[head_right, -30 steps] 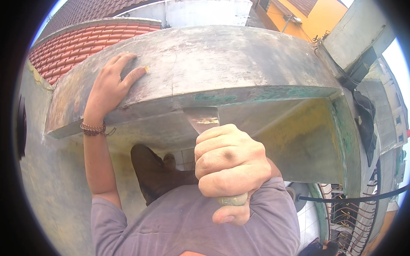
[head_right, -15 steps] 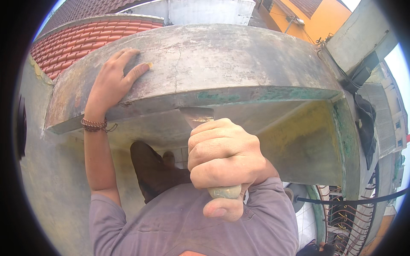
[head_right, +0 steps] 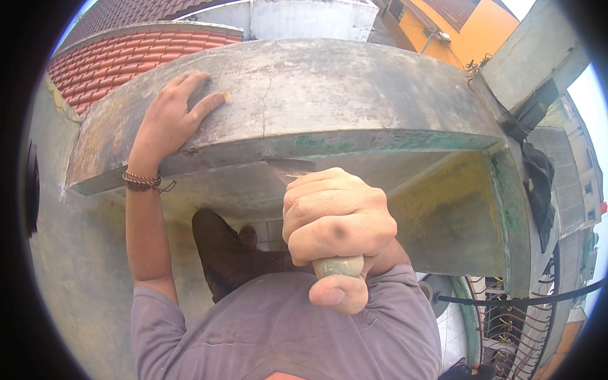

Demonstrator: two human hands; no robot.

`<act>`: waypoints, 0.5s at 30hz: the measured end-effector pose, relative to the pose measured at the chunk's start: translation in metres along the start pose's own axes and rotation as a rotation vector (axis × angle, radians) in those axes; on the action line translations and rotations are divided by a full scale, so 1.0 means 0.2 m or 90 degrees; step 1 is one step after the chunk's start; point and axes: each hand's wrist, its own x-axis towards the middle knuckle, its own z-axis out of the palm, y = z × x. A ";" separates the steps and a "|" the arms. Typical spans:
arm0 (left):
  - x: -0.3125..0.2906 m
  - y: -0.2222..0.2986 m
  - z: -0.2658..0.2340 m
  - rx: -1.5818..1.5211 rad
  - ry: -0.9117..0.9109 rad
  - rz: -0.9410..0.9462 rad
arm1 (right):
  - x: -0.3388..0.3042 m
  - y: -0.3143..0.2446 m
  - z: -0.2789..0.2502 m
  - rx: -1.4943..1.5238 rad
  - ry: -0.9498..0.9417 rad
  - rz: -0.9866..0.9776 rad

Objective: The person scrapes paint and surface residue from a curved concrete balcony ledge using a metal scraper. They repeatedly apply the tool along the edge and underside of the ledge, removing flaking material.

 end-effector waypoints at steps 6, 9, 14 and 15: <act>0.00 0.02 -0.01 0.000 -0.004 -0.008 | -0.02 0.00 -0.06 0.029 0.021 0.036; 0.00 0.02 0.00 -0.005 0.001 -0.006 | -0.01 -0.06 -0.12 0.026 0.035 0.004; -0.01 0.02 0.00 -0.011 0.013 -0.008 | -0.03 -0.03 -0.12 -0.029 -0.043 0.026; 0.00 0.01 0.00 -0.011 0.013 -0.004 | -0.02 -0.06 -0.13 -0.036 -0.066 0.020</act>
